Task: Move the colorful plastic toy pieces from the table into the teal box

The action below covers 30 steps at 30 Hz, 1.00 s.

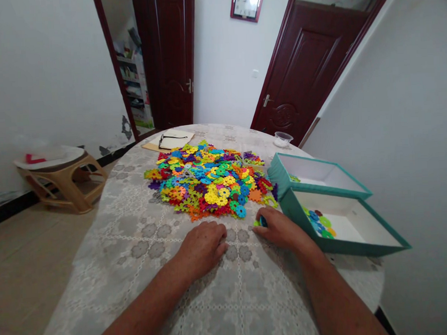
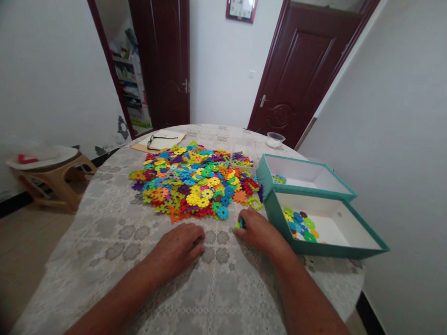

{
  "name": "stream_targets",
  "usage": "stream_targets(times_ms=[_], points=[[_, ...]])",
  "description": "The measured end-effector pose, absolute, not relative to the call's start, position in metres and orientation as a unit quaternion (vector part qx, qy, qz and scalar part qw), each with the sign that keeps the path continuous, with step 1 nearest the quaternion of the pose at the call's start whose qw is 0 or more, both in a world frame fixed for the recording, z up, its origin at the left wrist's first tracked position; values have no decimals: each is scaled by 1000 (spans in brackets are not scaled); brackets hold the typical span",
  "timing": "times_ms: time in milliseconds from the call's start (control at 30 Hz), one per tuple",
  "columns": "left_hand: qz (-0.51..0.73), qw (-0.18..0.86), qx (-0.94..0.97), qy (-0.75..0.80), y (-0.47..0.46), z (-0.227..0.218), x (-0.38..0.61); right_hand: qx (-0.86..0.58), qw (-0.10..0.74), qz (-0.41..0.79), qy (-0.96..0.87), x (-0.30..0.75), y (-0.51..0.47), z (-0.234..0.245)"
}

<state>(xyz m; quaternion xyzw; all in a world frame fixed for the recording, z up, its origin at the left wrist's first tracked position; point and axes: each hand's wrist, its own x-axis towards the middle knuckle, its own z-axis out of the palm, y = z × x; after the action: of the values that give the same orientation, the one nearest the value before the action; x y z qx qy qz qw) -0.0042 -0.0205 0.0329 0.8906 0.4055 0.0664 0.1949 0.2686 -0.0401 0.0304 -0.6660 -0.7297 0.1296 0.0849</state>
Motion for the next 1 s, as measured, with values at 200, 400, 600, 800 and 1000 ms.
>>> stream_targets(times_ms=[200,400,600,800,1000], points=[[68,193,892,403,-21,32,-5,-656,76,142,-737,270,-41,31],[67,196,891,405,-21,33,-5,-646,103,180,-734,274,-42,32],[60,182,895,402,-20,29,-4,-627,236,140,-729,274,-37,35],[58,181,896,400,-20,29,-4,-609,427,-128,-656,280,-51,75],[56,178,898,399,-19,27,-2,-677,369,-320,-551,320,-59,87]])
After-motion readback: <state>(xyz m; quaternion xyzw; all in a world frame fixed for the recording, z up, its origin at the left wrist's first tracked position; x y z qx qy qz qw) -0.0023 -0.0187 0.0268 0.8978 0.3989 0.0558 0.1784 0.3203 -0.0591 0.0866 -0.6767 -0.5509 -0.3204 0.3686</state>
